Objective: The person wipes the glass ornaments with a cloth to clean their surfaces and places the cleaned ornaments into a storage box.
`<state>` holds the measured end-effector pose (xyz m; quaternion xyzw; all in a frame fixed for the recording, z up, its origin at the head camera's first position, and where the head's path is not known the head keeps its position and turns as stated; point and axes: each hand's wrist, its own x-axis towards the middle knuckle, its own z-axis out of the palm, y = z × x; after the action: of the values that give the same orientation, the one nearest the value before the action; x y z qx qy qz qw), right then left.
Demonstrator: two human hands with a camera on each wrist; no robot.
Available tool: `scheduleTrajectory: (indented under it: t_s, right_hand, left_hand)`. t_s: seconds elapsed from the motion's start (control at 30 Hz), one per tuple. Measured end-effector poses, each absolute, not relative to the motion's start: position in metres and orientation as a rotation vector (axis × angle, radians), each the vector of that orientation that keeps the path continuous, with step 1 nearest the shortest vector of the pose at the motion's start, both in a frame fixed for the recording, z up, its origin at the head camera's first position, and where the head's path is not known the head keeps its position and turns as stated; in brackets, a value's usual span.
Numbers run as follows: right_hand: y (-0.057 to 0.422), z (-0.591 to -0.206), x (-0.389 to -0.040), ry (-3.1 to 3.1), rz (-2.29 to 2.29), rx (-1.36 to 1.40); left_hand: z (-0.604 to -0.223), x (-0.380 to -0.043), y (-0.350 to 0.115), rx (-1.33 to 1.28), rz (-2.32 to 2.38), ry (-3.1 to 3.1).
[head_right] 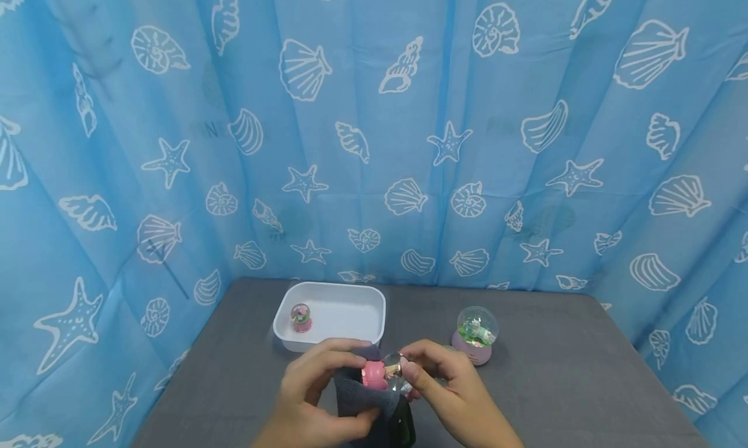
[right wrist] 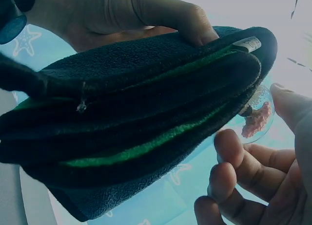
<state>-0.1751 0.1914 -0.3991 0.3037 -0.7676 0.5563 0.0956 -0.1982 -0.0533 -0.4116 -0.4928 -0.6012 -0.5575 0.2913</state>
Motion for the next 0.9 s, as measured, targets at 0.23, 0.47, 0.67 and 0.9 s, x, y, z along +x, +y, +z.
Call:
scheduleTrajectory:
  t_s: [0.23,0.47,0.67,0.9]
  right_hand:
    - [0.1905,-0.3980,-0.1775,-2.285,1.734,0.943]
    - [0.1899,-0.3977,-0.1786,-2.277,1.706,0.980]
    - [0.1917,-0.3955,-0.1758,-2.285,1.634,0.943]
    - [0.1971,-0.3942,-0.1736,-2.261,1.607,0.967]
  left_hand:
    - [-0.4078,-0.1977,-0.0529,-1.309,-1.459,-1.576]
    - [-0.4076,-0.1970,-0.0565,-1.287,-1.523,-1.576]
    - [-0.4108,-0.1993,-0.0553,-1.290,-1.543,-1.571]
    - [-0.4113,-0.1992,-0.0549,-1.278,-1.541,-1.574]
